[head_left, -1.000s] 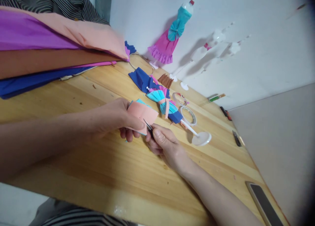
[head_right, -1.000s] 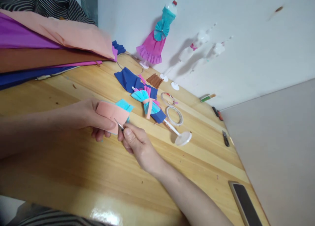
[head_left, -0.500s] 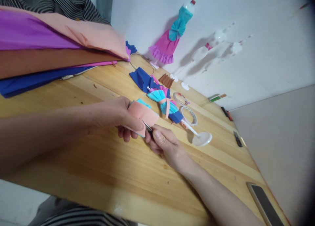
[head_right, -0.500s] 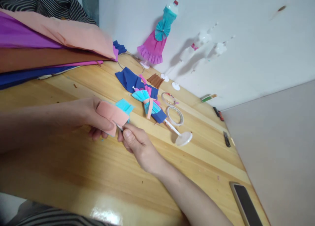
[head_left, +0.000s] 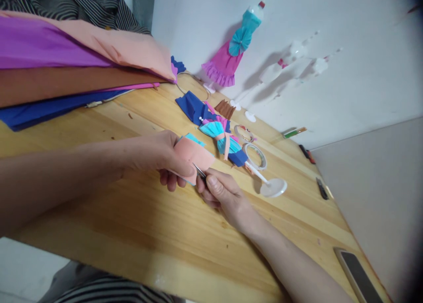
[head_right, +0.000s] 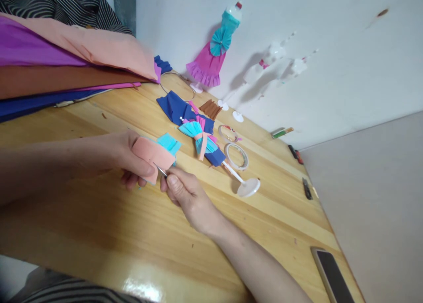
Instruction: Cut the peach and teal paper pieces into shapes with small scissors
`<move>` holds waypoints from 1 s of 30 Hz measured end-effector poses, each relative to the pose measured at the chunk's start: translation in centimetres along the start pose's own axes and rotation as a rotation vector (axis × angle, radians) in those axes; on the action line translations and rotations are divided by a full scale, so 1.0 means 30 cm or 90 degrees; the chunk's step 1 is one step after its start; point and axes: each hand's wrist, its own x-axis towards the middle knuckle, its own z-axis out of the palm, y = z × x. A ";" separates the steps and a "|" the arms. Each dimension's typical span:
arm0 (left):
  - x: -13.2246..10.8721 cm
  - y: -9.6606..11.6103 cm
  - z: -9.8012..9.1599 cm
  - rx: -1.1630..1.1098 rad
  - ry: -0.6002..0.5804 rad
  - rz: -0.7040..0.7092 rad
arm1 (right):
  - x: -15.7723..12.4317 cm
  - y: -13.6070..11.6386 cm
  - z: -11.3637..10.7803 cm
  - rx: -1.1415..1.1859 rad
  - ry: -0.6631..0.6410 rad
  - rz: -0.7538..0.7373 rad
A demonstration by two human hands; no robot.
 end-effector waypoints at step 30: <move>0.002 -0.009 -0.001 -0.007 -0.001 -0.018 | -0.002 0.003 -0.008 -0.046 -0.011 -0.003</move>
